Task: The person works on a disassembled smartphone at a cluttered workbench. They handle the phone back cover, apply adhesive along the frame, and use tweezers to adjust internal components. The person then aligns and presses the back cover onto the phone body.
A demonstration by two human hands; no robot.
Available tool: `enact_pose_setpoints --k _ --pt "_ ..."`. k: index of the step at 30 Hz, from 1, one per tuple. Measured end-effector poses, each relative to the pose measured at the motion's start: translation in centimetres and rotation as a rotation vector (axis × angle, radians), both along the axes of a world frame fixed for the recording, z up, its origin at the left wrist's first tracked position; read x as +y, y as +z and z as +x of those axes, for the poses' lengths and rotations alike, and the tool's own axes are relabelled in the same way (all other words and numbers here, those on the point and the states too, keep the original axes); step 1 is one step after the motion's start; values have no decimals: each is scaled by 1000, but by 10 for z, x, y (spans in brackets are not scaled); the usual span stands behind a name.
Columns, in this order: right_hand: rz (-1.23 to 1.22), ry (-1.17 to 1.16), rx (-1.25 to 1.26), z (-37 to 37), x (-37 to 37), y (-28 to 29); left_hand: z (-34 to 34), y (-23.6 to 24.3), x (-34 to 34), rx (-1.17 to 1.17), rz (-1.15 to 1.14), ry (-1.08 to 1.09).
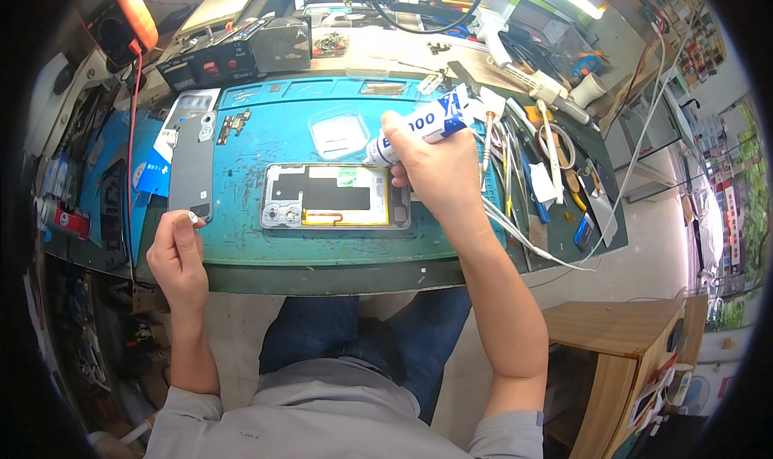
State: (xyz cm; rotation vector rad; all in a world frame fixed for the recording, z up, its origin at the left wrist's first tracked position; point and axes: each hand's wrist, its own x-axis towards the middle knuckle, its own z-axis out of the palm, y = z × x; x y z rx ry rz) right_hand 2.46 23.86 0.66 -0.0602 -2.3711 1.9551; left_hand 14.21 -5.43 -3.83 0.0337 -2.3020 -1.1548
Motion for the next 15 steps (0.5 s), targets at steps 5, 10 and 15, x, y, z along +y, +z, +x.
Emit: enact_pose_setpoints --k 5,10,15 --pt "-3 -10 -5 0 3 0 -1 0 1 9 1 2" --pt "-10 -19 -15 1 5 1 -3 -2 4 53 -17 23" --pt "-26 -17 -4 1 9 1 -4 -3 4 57 -15 22"
